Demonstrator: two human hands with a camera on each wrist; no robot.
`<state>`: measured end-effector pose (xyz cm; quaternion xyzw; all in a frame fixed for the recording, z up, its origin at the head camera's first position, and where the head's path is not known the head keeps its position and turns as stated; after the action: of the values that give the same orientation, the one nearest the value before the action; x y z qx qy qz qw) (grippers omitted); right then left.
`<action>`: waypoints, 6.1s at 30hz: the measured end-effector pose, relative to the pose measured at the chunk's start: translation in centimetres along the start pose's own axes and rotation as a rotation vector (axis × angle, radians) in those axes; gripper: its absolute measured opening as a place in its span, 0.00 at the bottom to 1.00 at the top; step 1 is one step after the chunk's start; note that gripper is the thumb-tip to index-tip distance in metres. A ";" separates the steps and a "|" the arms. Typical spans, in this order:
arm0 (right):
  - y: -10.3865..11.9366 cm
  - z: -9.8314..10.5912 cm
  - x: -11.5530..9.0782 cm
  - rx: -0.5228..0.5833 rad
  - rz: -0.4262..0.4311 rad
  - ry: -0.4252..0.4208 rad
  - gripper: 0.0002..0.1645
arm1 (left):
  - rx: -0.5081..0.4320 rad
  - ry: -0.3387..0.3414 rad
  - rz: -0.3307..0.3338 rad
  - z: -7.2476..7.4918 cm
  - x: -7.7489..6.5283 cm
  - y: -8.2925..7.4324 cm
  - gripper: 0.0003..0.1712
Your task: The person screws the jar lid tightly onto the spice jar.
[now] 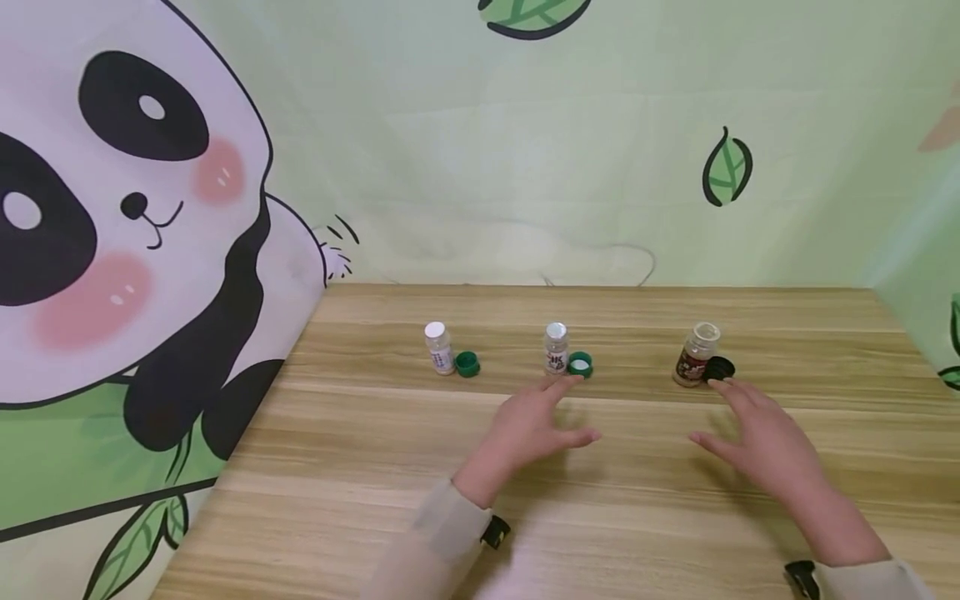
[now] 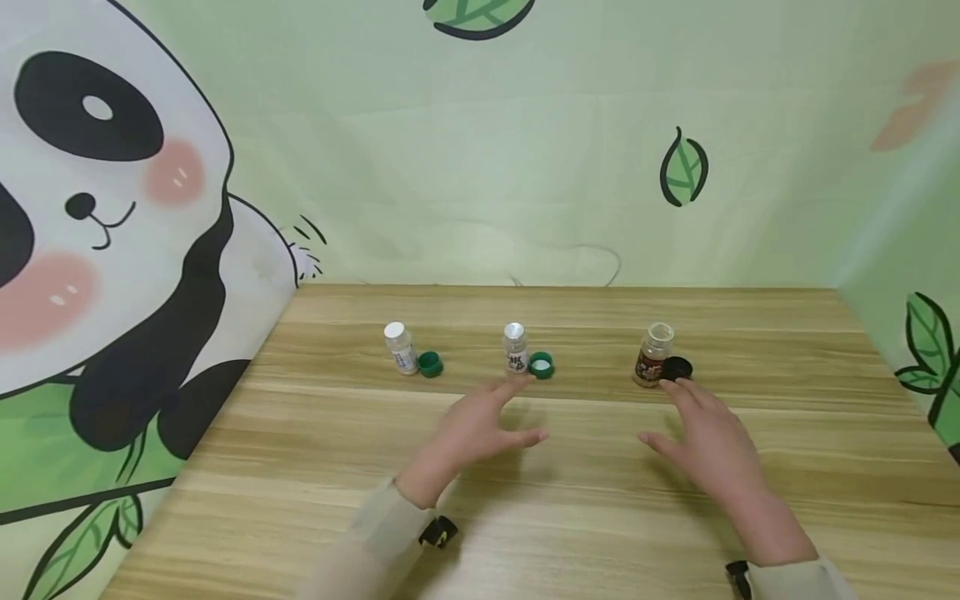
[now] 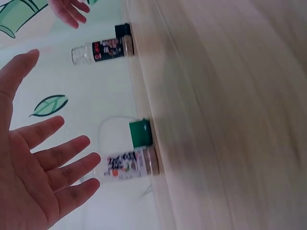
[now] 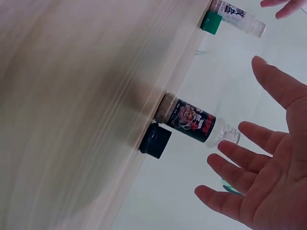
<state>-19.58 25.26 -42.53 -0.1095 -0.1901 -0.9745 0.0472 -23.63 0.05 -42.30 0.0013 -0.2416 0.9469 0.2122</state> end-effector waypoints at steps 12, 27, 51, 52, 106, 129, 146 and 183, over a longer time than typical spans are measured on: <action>-2.0 0.8 0.1 0.013 -0.050 -0.018 0.45 | -0.159 0.028 -0.035 -1.8 1.5 -1.9 0.43; -3.6 1.2 0.9 0.027 -0.098 -0.007 0.45 | -0.320 0.065 -0.068 -3.1 3.7 -4.5 0.39; -6.3 0.7 3.4 0.069 -0.130 0.052 0.44 | -0.350 0.057 -0.045 -4.2 7.6 -6.7 0.40; -6.4 0.6 3.5 0.071 -0.129 0.055 0.44 | -0.342 0.058 -0.048 -4.2 7.7 -6.9 0.39; -8.3 -1.0 6.8 0.145 -0.168 0.191 0.47 | -0.453 0.019 0.067 -9.0 13.5 -9.1 0.42; -8.3 -2.4 7.6 0.203 -0.149 0.191 0.46 | -0.581 0.037 0.191 -10.9 14.3 -8.4 0.36; -8.3 -2.8 7.9 0.195 -0.125 0.190 0.42 | -0.688 0.039 0.260 -11.6 14.5 -8.2 0.35; -8.9 -2.8 8.4 0.202 -0.156 0.170 0.32 | -0.557 0.014 0.261 -11.9 14.8 -8.1 0.28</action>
<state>-29.50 32.01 -46.37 -0.0064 -0.2906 -0.9568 -0.0020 -32.62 17.87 -47.57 -0.0944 -0.4884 0.8635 0.0829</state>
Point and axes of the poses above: each hand's wrist, its own x-axis towards the middle knuckle, its own z-axis out of the back of the hand, y = z × x, the point moved 8 cm from there along x, towards the middle knuckle, and after that the axes turned 9 degrees about -y, right-handed, at the moved point
